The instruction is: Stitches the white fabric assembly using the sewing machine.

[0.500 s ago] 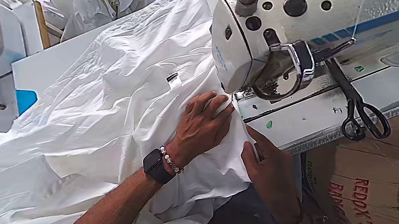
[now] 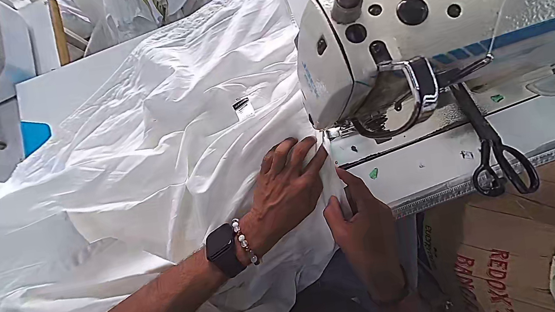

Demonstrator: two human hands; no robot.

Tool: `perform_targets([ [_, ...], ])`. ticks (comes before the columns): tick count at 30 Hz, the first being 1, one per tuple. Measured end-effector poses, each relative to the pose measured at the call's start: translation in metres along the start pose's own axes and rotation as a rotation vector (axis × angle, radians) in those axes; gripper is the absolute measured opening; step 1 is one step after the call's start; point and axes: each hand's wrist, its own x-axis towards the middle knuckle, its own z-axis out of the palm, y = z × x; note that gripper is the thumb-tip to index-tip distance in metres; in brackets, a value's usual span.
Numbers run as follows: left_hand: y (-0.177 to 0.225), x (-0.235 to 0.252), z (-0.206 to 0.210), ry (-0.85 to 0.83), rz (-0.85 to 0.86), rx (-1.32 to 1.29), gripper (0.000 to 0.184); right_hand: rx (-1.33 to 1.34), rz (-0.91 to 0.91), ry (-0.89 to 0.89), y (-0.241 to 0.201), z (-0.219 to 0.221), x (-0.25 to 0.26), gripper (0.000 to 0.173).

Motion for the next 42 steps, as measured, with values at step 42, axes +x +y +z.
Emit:
perform_targets([
  [42, -0.03, -0.004, -0.004, -0.057, 0.347, -0.256, 0.031, 0.068, -0.439, -0.874, 0.035, -0.026, -0.036, 0.018],
])
